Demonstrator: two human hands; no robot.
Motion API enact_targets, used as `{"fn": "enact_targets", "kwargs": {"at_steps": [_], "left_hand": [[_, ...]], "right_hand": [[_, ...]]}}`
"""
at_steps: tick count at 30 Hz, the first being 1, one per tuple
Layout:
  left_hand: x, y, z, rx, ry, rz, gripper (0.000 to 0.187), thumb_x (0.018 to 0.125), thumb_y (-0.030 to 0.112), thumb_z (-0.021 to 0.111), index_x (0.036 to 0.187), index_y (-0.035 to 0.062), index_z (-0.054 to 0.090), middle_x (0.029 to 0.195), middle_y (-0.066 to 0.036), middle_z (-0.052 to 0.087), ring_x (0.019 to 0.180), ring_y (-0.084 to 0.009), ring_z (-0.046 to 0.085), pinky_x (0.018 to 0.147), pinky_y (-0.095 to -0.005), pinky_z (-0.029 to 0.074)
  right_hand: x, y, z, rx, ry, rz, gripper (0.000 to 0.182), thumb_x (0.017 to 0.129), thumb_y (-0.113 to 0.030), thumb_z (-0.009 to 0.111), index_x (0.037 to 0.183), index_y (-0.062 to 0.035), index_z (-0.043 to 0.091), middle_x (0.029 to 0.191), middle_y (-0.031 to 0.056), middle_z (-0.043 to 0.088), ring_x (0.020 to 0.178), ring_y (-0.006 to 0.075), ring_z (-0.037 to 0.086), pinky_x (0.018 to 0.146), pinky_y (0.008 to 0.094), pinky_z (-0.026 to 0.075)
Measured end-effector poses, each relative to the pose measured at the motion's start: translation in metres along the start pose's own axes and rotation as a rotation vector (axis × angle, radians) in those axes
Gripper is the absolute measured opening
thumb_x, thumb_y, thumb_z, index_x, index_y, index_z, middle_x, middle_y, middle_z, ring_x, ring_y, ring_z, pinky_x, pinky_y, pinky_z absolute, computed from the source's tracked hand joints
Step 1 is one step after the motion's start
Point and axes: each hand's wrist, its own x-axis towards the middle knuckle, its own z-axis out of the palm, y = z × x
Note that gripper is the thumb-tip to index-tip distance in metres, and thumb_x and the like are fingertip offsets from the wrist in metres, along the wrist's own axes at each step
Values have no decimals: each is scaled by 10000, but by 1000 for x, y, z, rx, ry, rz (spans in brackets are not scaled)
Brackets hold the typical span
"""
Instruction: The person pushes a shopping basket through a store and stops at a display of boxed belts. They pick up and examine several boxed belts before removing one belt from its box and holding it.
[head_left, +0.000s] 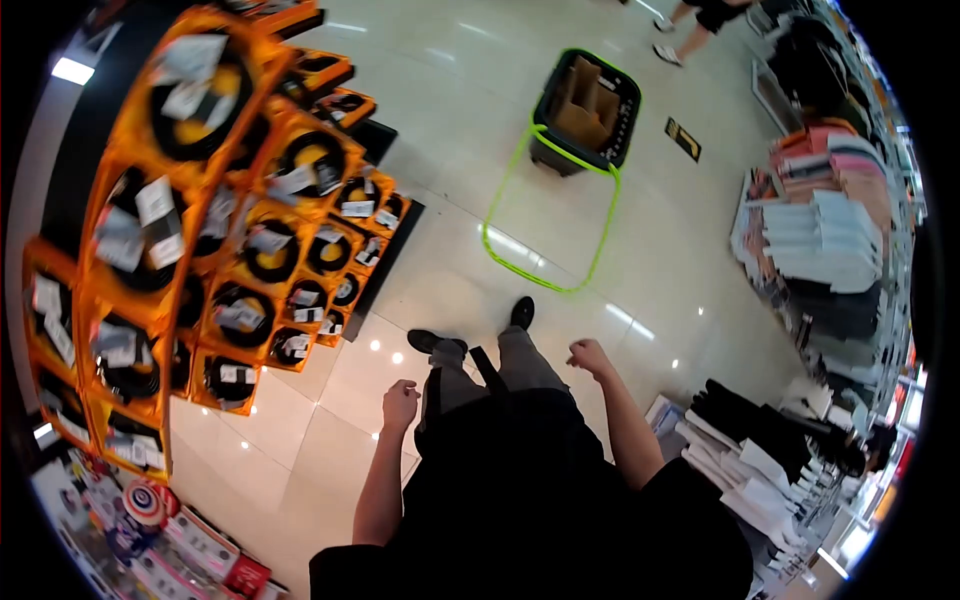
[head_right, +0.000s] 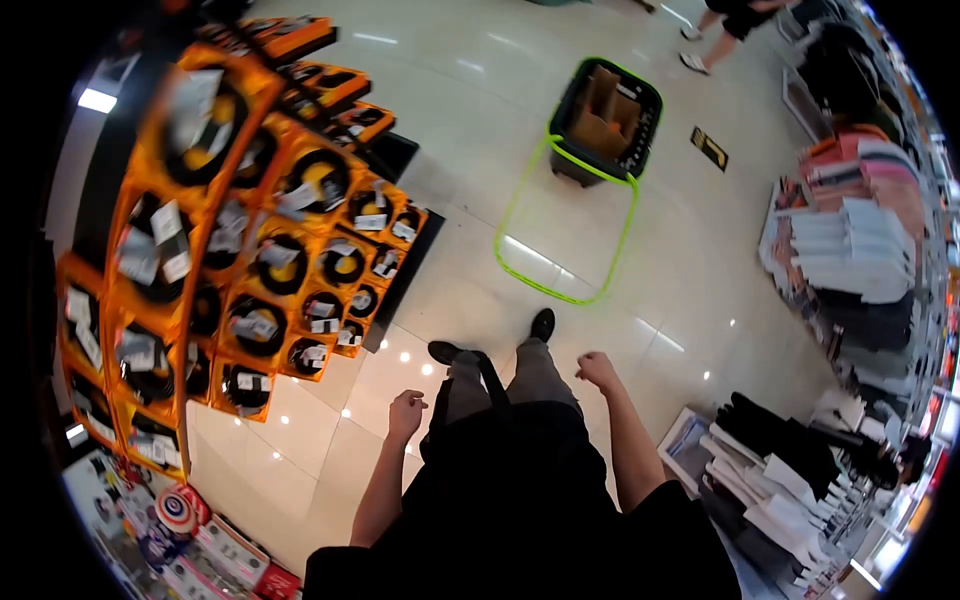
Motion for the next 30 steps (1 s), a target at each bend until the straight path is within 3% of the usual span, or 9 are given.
{"fn": "enact_targets", "kwargs": {"at_steps": [4,6,10,14,18,22,24,26,30], "left_hand": [[28,68,44,110,-155,-88,320,867,309,558,782,31,691,701,-112,679,687,-254,668,668,-357,512],[41,105,71,215,-254,-22,420,866,406,553,750,26,688,695,-127,671,687,-279,663,665,-371,511],[60,156,135,246,-246,125,336,875,348,551,876,31,663,790,-167,667,779,-340,649,707,-417,510],[108,165,182,591,-576,319,253,854,239,563,988,34,626,880,-174,658,856,-332,631,771,-415,501],[162,176,205,662,-309,657,428,851,247,591,1193,15,480,1134,-234,539,1018,-384,543,859,-442,463],[180,250,160,806,-202,1013,773,799,598,554,1285,5,455,1279,-217,458,1301,-355,326,1081,-546,208],[185,265,123,873,-235,1096,786,799,643,517,1253,1,489,1250,-201,493,1268,-340,371,1096,-542,192],[193,282,86,1146,-424,907,777,799,667,497,1172,-12,554,1193,-177,547,1194,-323,447,1109,-534,177],[169,311,55,1247,-516,878,807,810,718,424,836,-47,680,891,-201,657,984,-317,579,1000,-420,361]], "right_hand": [[69,21,-14,-287,26,-174,357,789,-235,527,930,79,625,746,173,671,690,254,654,659,356,514],[97,6,-24,-412,47,-256,401,775,-252,579,1011,71,603,934,237,642,918,358,611,833,423,482],[150,-35,-34,-550,2,-294,535,773,-278,618,1187,44,511,1205,241,534,1140,396,489,970,420,414],[205,-33,-10,-734,161,-465,604,780,-368,652,1211,26,498,1207,237,526,1175,380,471,990,561,345],[203,-26,1,-750,37,-352,599,778,-478,643,1081,29,544,1085,205,573,1078,352,532,930,550,377],[132,-56,-7,-626,340,-569,532,794,-561,586,818,-31,628,787,121,621,791,282,592,704,410,415],[96,-75,-16,-588,477,-654,501,803,-537,591,723,-43,620,663,113,597,661,282,583,638,402,409],[61,-90,-21,-566,463,-636,497,803,-528,598,706,-42,619,642,115,594,645,285,581,634,405,410],[12,-104,-9,-549,401,-551,543,817,-559,570,685,-35,620,661,151,625,668,318,617,676,425,436]]}}
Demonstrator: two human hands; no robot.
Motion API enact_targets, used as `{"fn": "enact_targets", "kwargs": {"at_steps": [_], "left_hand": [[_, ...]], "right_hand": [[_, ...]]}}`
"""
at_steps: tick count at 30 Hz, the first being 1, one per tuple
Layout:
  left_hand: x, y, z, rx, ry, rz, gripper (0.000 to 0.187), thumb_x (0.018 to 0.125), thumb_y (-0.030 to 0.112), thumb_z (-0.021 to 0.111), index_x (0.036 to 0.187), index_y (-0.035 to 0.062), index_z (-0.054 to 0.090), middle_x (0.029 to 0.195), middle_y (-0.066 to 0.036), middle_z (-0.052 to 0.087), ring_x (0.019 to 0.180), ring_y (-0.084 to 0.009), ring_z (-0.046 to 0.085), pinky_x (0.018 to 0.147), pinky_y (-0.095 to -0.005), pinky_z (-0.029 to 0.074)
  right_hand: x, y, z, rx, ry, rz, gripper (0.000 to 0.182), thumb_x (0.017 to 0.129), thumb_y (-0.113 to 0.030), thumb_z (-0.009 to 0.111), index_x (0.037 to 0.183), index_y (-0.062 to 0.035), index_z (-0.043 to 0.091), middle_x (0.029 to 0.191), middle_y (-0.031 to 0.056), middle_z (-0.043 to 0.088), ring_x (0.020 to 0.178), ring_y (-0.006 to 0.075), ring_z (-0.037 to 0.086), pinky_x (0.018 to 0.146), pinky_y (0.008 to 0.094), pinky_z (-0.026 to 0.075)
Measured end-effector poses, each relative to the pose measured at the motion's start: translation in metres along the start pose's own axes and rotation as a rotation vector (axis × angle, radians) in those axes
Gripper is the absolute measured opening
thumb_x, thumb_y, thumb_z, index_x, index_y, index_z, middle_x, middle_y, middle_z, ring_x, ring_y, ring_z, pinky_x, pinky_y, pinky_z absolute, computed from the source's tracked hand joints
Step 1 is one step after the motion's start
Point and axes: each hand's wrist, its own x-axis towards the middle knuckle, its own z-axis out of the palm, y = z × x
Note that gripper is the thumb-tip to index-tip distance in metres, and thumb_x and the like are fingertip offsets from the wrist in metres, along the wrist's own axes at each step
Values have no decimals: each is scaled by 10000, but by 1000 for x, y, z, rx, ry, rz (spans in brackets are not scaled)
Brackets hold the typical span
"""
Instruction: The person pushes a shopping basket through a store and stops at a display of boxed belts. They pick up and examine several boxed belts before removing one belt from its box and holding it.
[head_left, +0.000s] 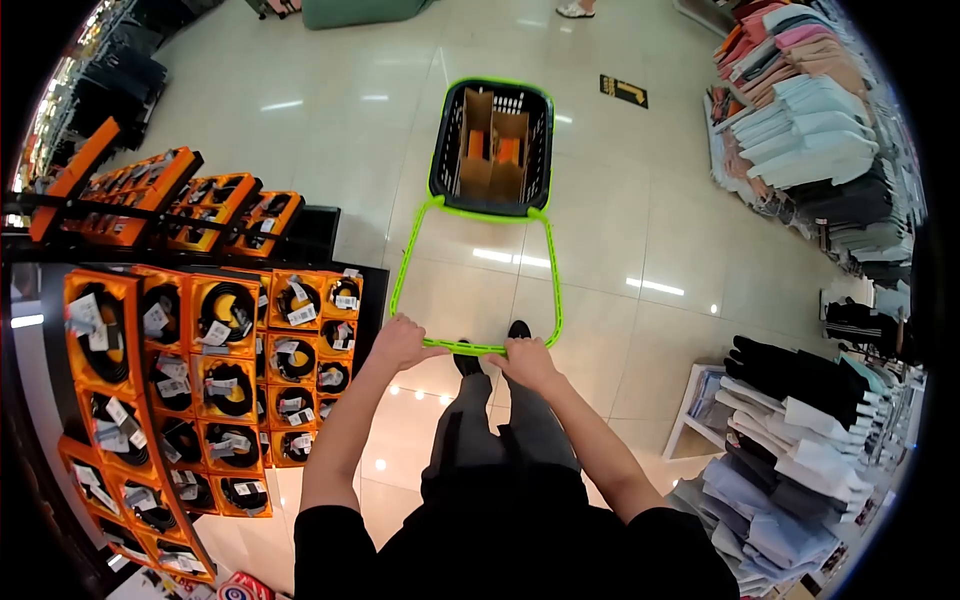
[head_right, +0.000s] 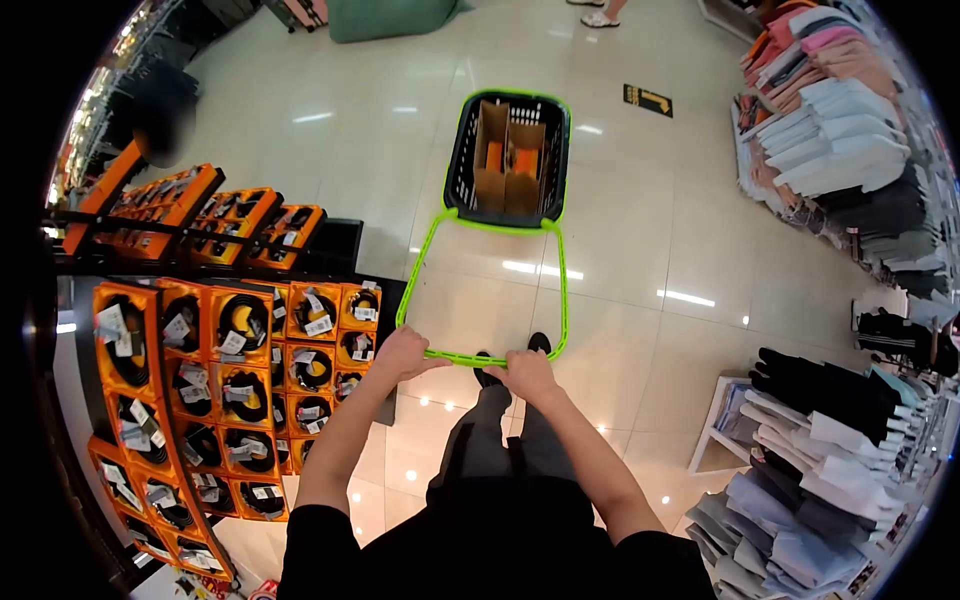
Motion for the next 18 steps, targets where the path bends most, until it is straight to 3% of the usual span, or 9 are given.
{"fn": "enact_targets", "kwargs": {"at_steps": [1,4,5,8,10,12,15,18], "left_hand": [[-8,8,-6,2,17,22,873,784,775,382,742,-41,688,798,-223,657,900,-338,616,878,-408,445],[-29,43,-17,-50,-171,-57,926,737,829,363,761,-34,696,795,-233,656,840,-355,637,808,-419,484],[-28,51,-3,-103,-183,-31,951,710,859,346,776,-21,702,793,-230,660,808,-363,647,748,-418,507],[-32,102,-3,-227,-253,-12,913,730,837,349,801,3,711,842,-191,677,871,-352,645,775,-414,507],[-21,136,6,-250,-211,30,906,749,827,331,786,3,706,834,-188,675,866,-348,643,767,-414,505],[-8,172,14,-321,-232,45,903,761,819,322,773,-1,701,823,-186,673,856,-347,642,754,-415,503],[12,224,-6,-437,-226,62,909,778,809,304,751,-12,693,795,-193,665,823,-349,641,732,-417,499],[64,263,9,-553,-225,162,881,811,777,308,584,-16,616,690,-148,643,690,-335,631,688,-418,496]], "right_hand": [[-10,-4,-5,7,-39,29,602,816,-608,536,682,-29,626,662,164,631,680,338,627,695,437,444],[-42,1,-24,-12,-137,36,608,823,-628,511,700,-39,598,666,163,627,682,353,624,724,464,439],[-51,10,-27,-33,-161,60,679,776,-701,500,700,-36,612,667,170,627,683,361,623,772,480,438],[-80,41,-49,-142,-194,46,757,708,-767,508,702,-22,642,672,176,628,679,372,620,812,480,441],[-97,59,-74,-189,-283,101,788,666,-786,529,740,-17,681,719,190,646,761,368,633,911,488,413],[-112,100,-78,-259,-216,87,802,626,-802,534,768,-30,699,738,162,653,794,357,618,920,474,404],[-132,134,-119,-298,-59,138,730,605,-740,614,842,-58,714,865,129,632,978,307,552,1005,577,279],[-136,183,-153,-216,29,176,685,570,-688,687,880,-77,710,989,131,610,1094,317,503,1033,620,220]]}}
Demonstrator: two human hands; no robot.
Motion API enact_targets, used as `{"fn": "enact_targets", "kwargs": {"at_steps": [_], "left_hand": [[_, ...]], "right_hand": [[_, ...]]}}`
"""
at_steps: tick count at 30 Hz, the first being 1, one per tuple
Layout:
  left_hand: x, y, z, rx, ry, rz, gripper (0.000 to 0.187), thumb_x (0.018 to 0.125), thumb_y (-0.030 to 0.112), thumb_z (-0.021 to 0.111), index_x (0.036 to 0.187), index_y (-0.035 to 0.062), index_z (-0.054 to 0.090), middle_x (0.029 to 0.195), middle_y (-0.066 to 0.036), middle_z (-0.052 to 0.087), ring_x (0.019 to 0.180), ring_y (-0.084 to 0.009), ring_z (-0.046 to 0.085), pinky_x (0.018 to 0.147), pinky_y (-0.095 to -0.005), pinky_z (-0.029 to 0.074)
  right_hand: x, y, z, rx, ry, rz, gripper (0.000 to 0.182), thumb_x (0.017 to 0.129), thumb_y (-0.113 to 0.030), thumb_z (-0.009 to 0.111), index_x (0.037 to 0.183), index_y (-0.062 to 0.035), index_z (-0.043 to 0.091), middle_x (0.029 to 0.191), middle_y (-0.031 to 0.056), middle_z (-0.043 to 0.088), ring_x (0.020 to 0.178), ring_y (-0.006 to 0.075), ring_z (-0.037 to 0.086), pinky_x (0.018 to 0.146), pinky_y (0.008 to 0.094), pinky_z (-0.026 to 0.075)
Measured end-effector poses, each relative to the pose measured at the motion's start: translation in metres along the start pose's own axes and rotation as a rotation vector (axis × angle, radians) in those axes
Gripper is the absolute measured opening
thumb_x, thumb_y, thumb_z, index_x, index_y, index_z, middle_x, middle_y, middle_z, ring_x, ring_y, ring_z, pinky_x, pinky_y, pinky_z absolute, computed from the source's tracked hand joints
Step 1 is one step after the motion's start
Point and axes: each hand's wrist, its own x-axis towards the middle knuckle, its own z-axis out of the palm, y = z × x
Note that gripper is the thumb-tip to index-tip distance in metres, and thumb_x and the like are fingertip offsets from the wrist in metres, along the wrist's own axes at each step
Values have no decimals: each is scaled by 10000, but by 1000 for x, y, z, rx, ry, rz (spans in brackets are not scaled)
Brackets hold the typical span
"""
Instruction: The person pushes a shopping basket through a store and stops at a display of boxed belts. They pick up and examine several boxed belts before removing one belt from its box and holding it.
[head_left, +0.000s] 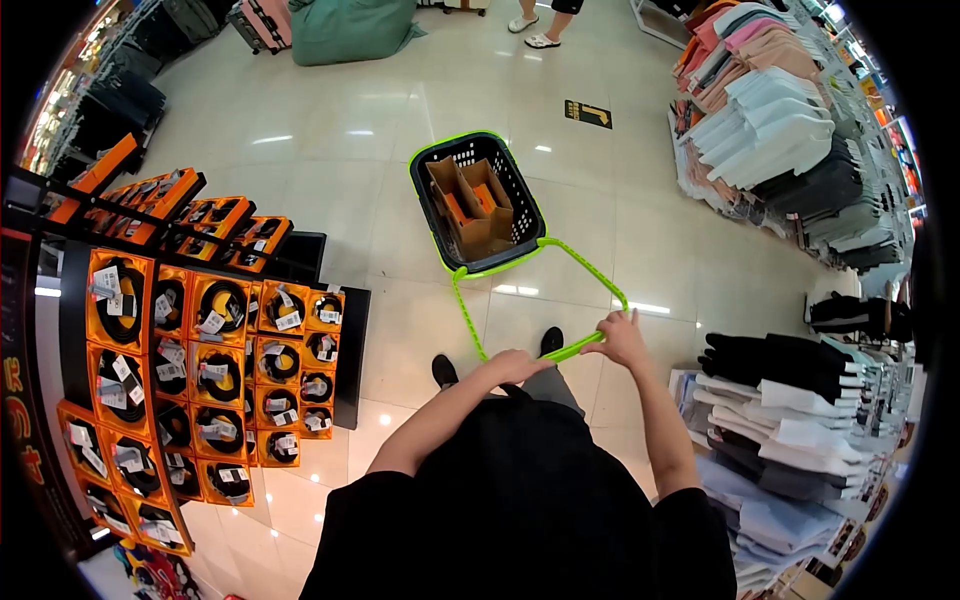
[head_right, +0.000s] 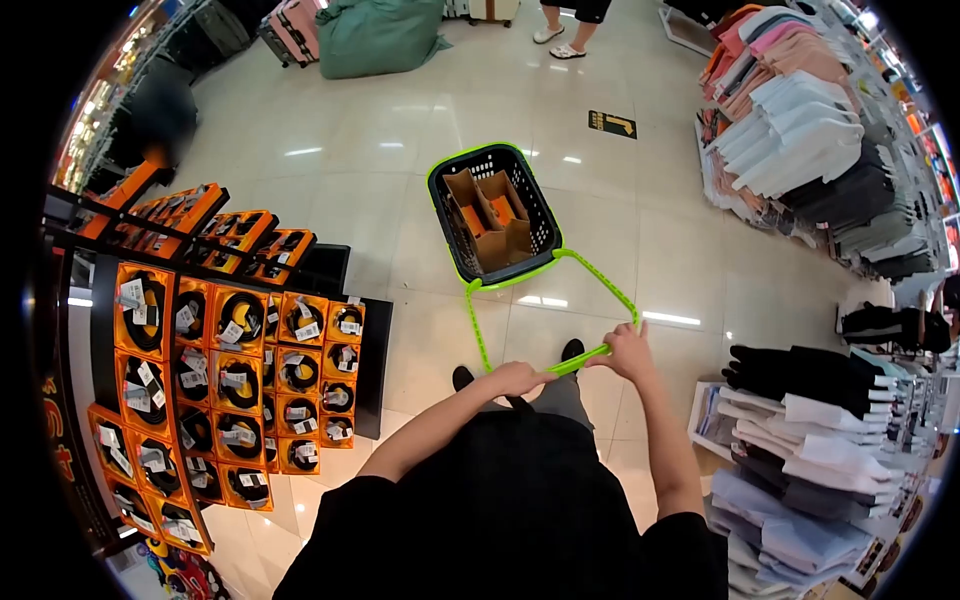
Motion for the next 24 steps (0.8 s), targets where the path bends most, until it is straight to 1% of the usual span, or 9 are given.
{"fn": "enact_targets", "kwargs": {"at_steps": [3,6,7,10,11,14,17,22,24], "left_hand": [[34,59,-12,-195,-140,-81,766,871,669,368,625,-16,606,655,-137,625,655,-329,620,673,-419,489],[102,91,7,-226,1,87,632,896,554,428,892,-51,607,816,-233,647,796,-374,635,734,-448,485],[114,101,10,-170,82,121,568,913,487,438,1049,-52,553,912,-244,643,864,-381,626,773,-445,480],[142,131,9,-160,204,55,560,925,477,420,1087,-46,540,1010,-256,623,934,-385,609,798,-454,472],[150,138,6,-167,240,33,542,928,472,416,1057,-39,543,992,-255,624,933,-394,603,807,-464,464],[145,152,-24,-146,323,-30,521,937,470,406,981,-28,556,932,-254,628,912,-414,595,810,-485,453],[152,145,-56,-48,423,-57,551,937,491,406,917,-32,578,847,-249,633,837,-413,609,754,-486,473],[143,131,-118,29,698,-77,588,931,510,415,771,-23,605,679,-212,623,679,-400,617,635,-469,496],[158,126,-134,59,727,-100,584,935,499,417,744,-17,611,668,-193,628,659,-374,626,635,-457,500]], "right_hand": [[15,59,-20,40,97,9,655,533,-624,750,904,-86,703,1153,154,561,1220,340,416,1042,641,193],[41,116,-51,66,170,51,642,507,-551,801,930,-79,693,1305,187,470,1296,369,336,1037,646,204],[46,130,-56,85,165,76,641,501,-526,815,940,-76,689,1351,199,435,1313,380,313,1035,644,214],[73,169,-71,172,144,51,647,492,-461,845,974,-64,674,1408,238,353,1321,402,293,1047,590,256],[87,182,-75,161,111,-6,658,493,-431,854,1000,-56,662,1426,269,302,1326,425,277,1059,515,304],[122,194,-94,188,70,-55,617,531,-377,859,997,-37,638,1418,283,302,1336,433,258,1057,475,332],[163,191,-111,154,63,-110,668,511,-421,855,1014,-34,645,1403,294,323,1316,479,262,1047,485,348],[233,162,-136,178,79,-193,673,527,-426,850,1018,-18,635,1377,307,354,1311,488,264,1054,499,332],[265,153,-154,151,63,-215,669,531,-423,850,1017,-17,634,1374,306,360,1310,488,266,1055,499,330]]}}
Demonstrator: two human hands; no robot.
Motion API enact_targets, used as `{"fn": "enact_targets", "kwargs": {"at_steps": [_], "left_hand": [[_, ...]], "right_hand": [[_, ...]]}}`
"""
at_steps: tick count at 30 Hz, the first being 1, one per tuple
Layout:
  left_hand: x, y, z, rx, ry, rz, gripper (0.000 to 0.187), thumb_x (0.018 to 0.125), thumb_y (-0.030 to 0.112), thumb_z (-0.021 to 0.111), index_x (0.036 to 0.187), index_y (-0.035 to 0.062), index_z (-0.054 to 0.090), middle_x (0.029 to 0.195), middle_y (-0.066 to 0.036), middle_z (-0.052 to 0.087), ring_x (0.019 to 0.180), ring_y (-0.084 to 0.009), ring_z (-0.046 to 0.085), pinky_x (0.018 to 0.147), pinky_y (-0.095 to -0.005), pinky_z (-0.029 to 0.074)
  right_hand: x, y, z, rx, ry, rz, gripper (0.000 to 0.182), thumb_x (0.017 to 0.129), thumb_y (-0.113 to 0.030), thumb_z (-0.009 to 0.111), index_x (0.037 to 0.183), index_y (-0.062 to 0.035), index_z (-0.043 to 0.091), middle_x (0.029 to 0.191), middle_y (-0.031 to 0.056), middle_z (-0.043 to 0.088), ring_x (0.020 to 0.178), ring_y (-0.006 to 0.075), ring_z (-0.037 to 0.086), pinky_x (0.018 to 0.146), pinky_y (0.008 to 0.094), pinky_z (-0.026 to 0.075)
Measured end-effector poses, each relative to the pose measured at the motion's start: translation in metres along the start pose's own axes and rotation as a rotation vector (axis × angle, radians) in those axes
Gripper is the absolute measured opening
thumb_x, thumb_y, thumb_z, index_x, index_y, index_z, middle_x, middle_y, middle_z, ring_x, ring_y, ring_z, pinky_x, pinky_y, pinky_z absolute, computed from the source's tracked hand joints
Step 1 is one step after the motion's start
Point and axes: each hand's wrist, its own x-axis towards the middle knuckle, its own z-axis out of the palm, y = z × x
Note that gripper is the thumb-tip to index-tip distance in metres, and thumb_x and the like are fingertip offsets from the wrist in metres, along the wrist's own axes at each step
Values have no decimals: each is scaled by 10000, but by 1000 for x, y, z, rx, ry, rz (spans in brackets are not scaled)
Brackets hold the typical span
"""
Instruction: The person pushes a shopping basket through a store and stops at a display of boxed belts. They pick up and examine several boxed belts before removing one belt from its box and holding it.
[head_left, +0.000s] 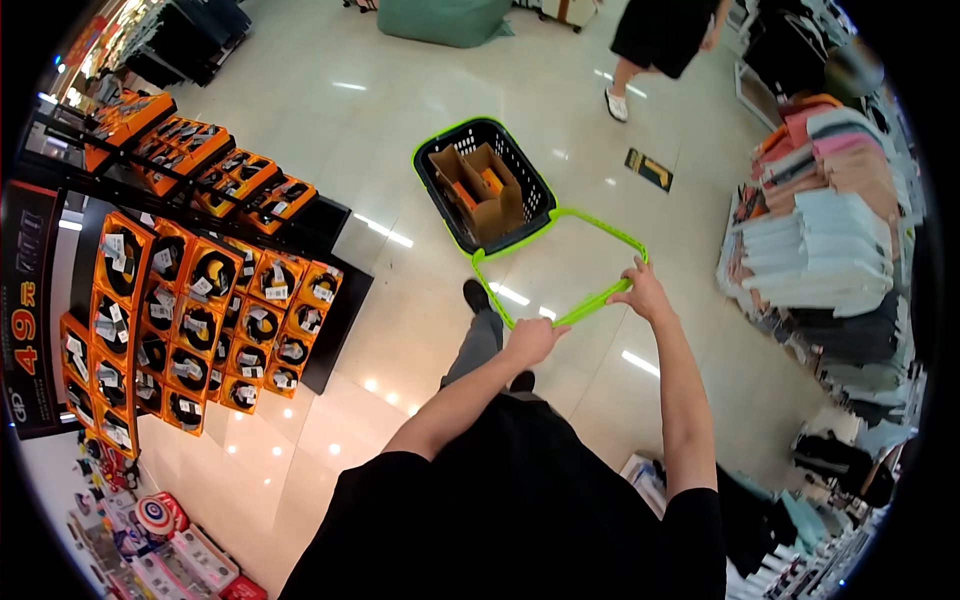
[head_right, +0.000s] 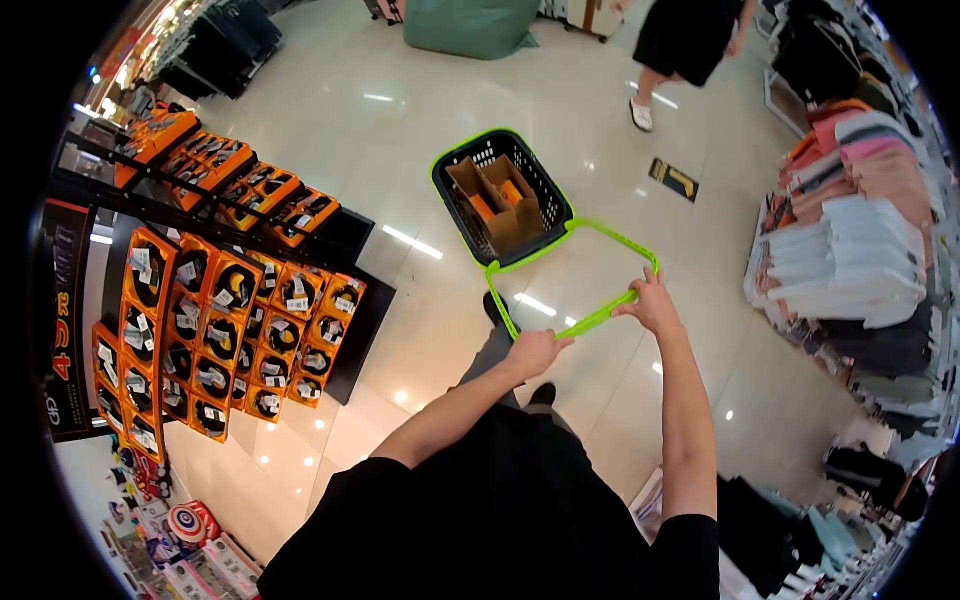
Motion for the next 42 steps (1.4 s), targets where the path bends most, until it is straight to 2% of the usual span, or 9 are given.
{"fn": "enact_targets", "kwargs": {"at_steps": [2,5,8,16,20,28,35,38,42], "left_hand": [[25,-2,-6,12,43,-30,601,933,513,407,741,-17,617,682,-191,635,653,-365,629,634,-450,504],[65,-12,-38,-65,-40,-66,625,930,530,391,763,-21,634,693,-181,645,663,-362,635,638,-442,508],[100,-26,-79,-162,-108,-144,594,920,523,416,781,1,662,759,-168,661,756,-346,643,696,-451,497],[173,-104,-170,-169,12,-178,589,934,505,407,772,1,666,744,-187,653,789,-346,638,711,-442,497],[215,-130,-207,-213,50,-252,590,928,516,411,759,14,669,732,-173,655,780,-336,641,697,-434,499],[318,-165,-272,-288,181,-342,563,899,511,468,757,9,681,762,-171,659,790,-330,644,707,-418,505],[420,-217,-343,-284,129,-520,572,893,545,462,826,19,675,804,-149,664,807,-319,637,693,-423,500],[446,-243,-366,-307,56,-613,568,893,552,461,835,28,672,808,-145,660,806,-313,632,677,-428,498],[467,-294,-410,-278,158,-668,566,893,553,468,821,31,674,789,-137,657,770,-320,630,662,-431,496]], "right_hand": [[33,2,-13,-19,-25,-30,661,532,-417,851,1014,-19,635,1373,304,366,1309,488,269,1056,497,329],[84,-3,-30,-28,-73,-18,654,527,-403,857,1011,-23,636,1377,305,360,1317,469,273,1048,486,343],[140,-25,-52,-73,-105,-19,653,515,-390,864,1009,-24,642,1386,303,350,1318,438,294,1038,464,359],[285,-89,-69,-66,-98,-107,659,503,-396,865,982,1,651,1338,317,405,1298,416,334,1029,443,370],[360,-107,-82,-129,-216,-176,638,533,-387,862,989,0,639,1350,308,394,1302,396,343,1044,427,349],[524,-126,-116,-124,-212,-344,637,507,-394,865,944,14,648,1331,307,421,1292,405,348,1017,444,378],[669,-168,-138,-146,-300,-431,614,522,-382,866,933,16,647,1293,297,464,1300,417,335,1078,458,306],[719,-201,-134,-205,-286,-498,640,520,-383,871,954,28,644,1265,295,492,1281,399,369,1010,438,388],[788,-253,-125,-221,-303,-574,645,526,-412,860,952,23,649,1261,291,495,1277,395,373,1004,436,394]]}}
